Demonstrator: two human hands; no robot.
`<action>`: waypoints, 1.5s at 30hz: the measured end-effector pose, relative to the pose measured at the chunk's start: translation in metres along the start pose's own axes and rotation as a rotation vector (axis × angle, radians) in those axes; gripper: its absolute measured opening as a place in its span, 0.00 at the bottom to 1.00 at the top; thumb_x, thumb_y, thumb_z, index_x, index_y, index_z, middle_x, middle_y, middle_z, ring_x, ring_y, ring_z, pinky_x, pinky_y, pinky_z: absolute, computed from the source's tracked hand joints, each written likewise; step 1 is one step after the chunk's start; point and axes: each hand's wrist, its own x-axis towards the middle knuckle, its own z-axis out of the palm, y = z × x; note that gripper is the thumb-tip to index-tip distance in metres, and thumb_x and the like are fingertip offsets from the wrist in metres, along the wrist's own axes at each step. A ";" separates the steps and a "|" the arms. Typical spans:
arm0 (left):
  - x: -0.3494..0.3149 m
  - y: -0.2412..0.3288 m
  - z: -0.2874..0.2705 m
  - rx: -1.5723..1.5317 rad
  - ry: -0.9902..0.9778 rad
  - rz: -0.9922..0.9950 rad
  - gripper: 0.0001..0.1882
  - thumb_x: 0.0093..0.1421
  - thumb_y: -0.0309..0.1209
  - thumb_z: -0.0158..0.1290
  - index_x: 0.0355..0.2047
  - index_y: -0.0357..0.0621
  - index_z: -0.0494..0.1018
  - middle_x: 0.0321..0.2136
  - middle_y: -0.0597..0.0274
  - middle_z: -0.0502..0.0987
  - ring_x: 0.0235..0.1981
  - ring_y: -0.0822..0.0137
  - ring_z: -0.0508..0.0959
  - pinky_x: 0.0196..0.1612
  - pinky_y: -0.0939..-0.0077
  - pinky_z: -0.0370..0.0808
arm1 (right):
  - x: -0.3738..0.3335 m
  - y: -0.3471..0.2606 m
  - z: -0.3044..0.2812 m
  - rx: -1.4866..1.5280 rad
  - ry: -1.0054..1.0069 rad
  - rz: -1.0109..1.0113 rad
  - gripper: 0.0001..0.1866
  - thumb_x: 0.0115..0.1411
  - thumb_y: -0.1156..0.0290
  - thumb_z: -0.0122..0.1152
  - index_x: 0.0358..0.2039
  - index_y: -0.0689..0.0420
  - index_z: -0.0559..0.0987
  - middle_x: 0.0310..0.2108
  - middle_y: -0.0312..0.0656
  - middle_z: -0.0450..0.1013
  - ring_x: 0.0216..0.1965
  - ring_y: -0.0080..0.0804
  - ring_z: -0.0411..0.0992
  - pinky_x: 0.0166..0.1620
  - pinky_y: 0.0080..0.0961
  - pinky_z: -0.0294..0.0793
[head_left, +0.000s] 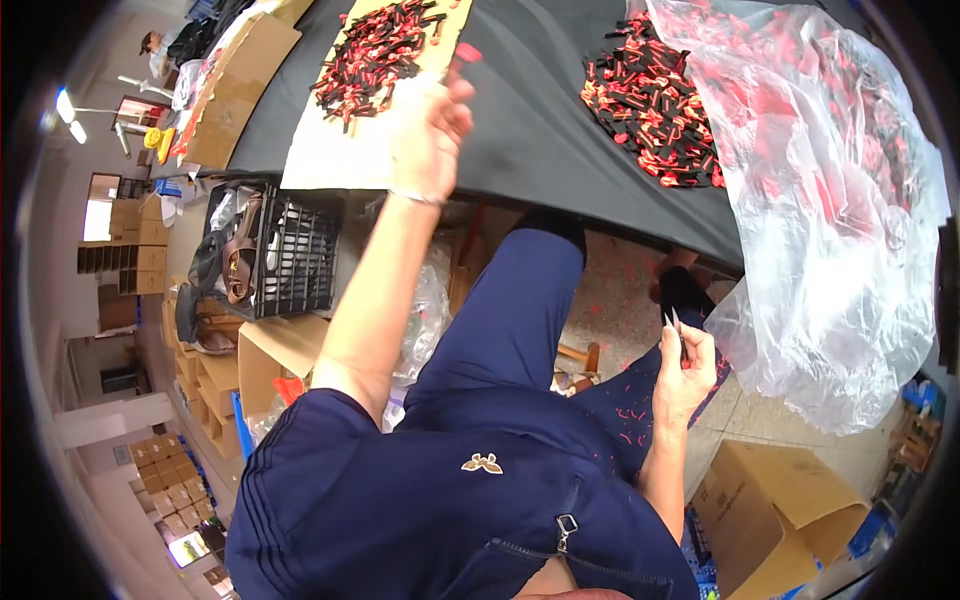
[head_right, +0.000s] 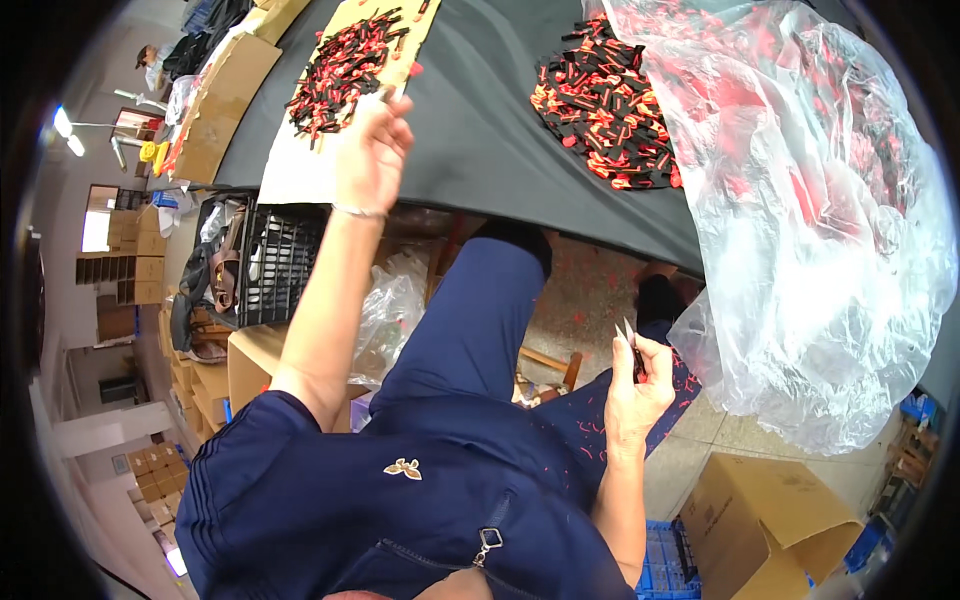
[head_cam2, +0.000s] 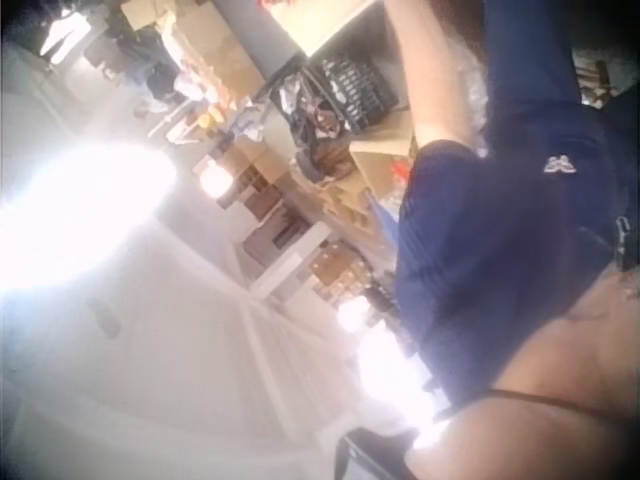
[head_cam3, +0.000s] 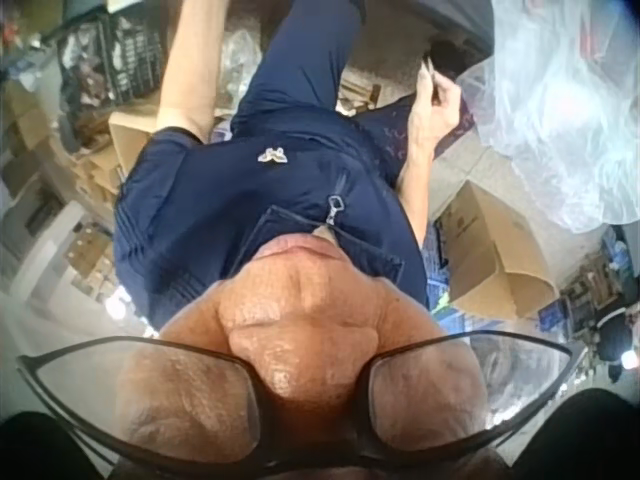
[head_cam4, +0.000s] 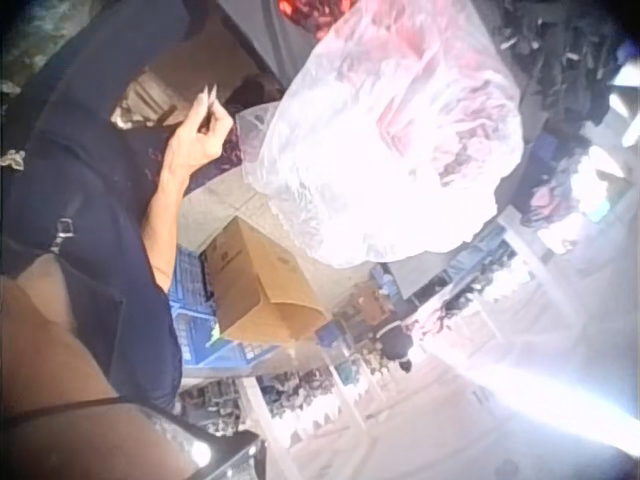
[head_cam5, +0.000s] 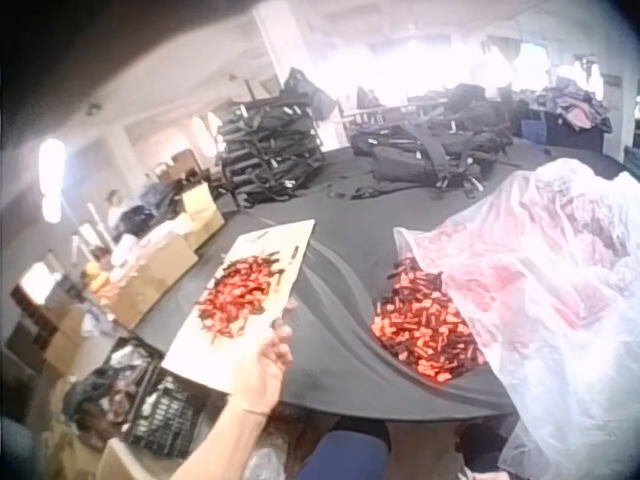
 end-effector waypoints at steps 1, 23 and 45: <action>0.016 0.006 -0.009 -0.087 0.016 -0.092 0.16 0.61 0.35 0.47 0.46 0.40 0.67 0.40 0.57 0.76 0.35 0.73 0.75 0.37 0.78 0.74 | 0.002 -0.001 0.002 0.001 -0.011 -0.025 0.06 0.58 0.78 0.59 0.35 0.63 0.73 0.29 0.35 0.73 0.29 0.16 0.69 0.34 0.11 0.68; 0.009 -0.063 0.079 1.296 -0.428 0.454 0.07 0.50 0.29 0.59 0.27 0.40 0.76 0.26 0.61 0.78 0.21 0.73 0.76 0.29 0.77 0.74 | 0.011 0.002 0.009 0.036 -0.051 0.048 0.08 0.55 0.77 0.63 0.34 0.64 0.74 0.29 0.36 0.76 0.30 0.14 0.69 0.33 0.12 0.68; -0.146 -0.024 0.069 0.068 -0.635 -0.936 0.06 0.54 0.26 0.54 0.33 0.39 0.74 0.26 0.64 0.77 0.24 0.78 0.74 0.30 0.86 0.72 | 0.007 -0.055 0.006 -0.406 0.066 -0.716 0.15 0.43 0.71 0.73 0.31 0.60 0.77 0.21 0.37 0.73 0.19 0.29 0.69 0.22 0.24 0.67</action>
